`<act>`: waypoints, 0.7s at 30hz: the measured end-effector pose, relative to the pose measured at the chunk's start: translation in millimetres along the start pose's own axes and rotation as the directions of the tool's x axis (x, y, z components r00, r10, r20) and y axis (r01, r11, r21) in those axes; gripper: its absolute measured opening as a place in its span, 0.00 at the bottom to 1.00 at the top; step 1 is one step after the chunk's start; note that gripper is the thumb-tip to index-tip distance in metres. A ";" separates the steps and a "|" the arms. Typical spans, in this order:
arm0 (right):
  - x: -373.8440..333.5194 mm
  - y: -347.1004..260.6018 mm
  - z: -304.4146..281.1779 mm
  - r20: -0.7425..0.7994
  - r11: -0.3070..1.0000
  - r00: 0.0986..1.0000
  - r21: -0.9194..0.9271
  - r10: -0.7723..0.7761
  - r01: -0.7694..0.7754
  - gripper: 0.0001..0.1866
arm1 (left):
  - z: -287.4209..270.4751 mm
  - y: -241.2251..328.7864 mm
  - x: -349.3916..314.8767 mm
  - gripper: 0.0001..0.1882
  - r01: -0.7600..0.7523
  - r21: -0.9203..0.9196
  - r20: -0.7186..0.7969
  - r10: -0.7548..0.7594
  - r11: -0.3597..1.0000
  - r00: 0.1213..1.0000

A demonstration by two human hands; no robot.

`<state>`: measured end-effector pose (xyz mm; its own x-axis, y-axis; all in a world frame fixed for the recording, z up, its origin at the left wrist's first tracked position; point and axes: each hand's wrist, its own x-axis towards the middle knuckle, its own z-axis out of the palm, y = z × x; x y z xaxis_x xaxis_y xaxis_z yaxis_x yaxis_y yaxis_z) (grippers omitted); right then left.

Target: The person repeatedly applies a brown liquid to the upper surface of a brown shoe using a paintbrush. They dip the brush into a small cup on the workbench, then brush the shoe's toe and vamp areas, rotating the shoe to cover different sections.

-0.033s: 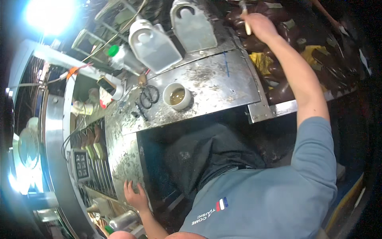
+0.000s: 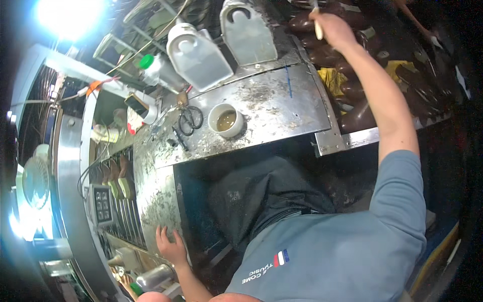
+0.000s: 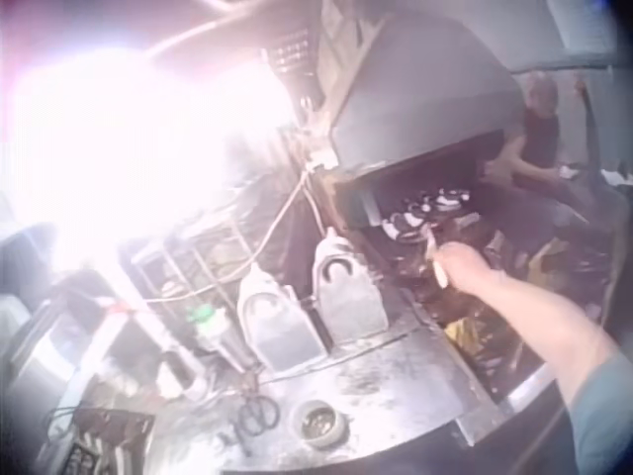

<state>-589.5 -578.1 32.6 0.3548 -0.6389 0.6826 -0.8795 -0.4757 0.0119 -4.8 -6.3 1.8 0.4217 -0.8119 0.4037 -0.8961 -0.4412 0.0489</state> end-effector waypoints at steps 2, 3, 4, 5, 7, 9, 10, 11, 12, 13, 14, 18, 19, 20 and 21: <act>10.7 15.0 -30.6 -0.027 0.985 0.984 0.018 0.174 -0.174 0.20 | -3.5 2.8 0.2 0.18 -0.019 -0.053 0.019 0.020 0.998 1.000; 21.1 27.3 -45.6 -0.007 0.944 0.944 -0.005 0.331 -0.331 0.23 | -5.1 7.4 3.3 0.18 -0.038 -0.084 0.019 0.040 0.996 0.999; 25.3 37.6 -60.4 -0.070 0.900 0.900 0.101 0.431 -0.423 0.23 | -5.8 12.4 7.9 0.18 -0.060 -0.117 0.018 0.063 0.991 0.998; 29.2 30.9 -78.8 -0.157 0.826 0.848 0.372 0.506 -0.423 0.24 | -8.8 17.9 10.8 0.18 -0.079 -0.142 0.008 0.081 0.987 0.997; 36.2 -4.2 -123.4 -0.228 0.582 0.771 0.783 0.595 -0.217 0.26 | -12.4 34.8 17.2 0.17 -0.117 -0.190 -0.021 0.115 0.975 0.993; 32.7 -62.3 -164.6 -0.271 0.442 0.789 0.897 0.552 -0.001 0.28 | -12.4 57.2 29.7 0.17 -0.150 -0.325 -0.023 0.151 0.934 0.988; 26.3 -89.9 -178.3 -0.321 0.459 0.832 0.884 0.453 0.092 0.28 | -12.9 70.5 37.1 0.17 -0.166 -0.393 -0.024 0.171 0.904 0.985; 20.3 -121.5 -186.1 -0.368 0.460 0.861 0.869 0.352 0.184 0.29 | -15.8 85.0 46.0 0.18 -0.201 -0.469 -0.022 0.217 0.860 0.976; 20.8 -163.8 -189.0 -0.373 0.438 0.843 0.879 0.388 0.188 0.26 | -15.1 95.5 50.8 0.19 -0.195 -0.564 0.007 0.240 0.803 0.971; 13.5 -183.8 -194.1 -0.296 0.356 0.886 0.920 0.358 0.163 0.25 | -16.0 108.0 59.5 0.23 -0.202 -0.661 0.026 0.291 0.722 0.956; 4.2 -203.5 -196.7 -0.215 0.275 0.920 0.953 0.327 0.125 0.24 | -14.5 116.6 67.3 0.28 -0.182 -0.752 0.085 0.367 0.633 0.926; -32.9 -287.0 -190.7 0.134 -0.100 0.983 0.984 -0.125 -0.147 0.31 | -16.3 160.0 91.6 0.57 0.101 -0.982 0.180 0.621 0.161 0.763; -38.3 -312.2 -187.3 0.176 -0.247 0.958 0.941 -0.227 -0.231 0.33 | -21.4 165.6 93.9 0.60 0.159 -0.985 0.158 0.675 0.061 0.721; -42.1 -336.2 -188.2 0.215 -0.361 0.921 0.872 -0.324 -0.331 0.35 | -12.2 159.5 95.1 0.63 0.297 -0.953 0.239 0.763 0.064 0.601; -47.0 -353.6 -177.7 0.196 -0.477 0.883 0.781 -0.426 -0.403 0.39 | -25.3 165.5 108.1 0.61 0.318 -0.944 0.219 0.879 0.082 0.424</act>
<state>-351.5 -272.4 126.2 0.7505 -0.4797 0.4545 0.5238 0.0125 -0.8518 -111.0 -157.4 76.7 -0.5783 -0.8157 0.0138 -0.0703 0.0666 0.9953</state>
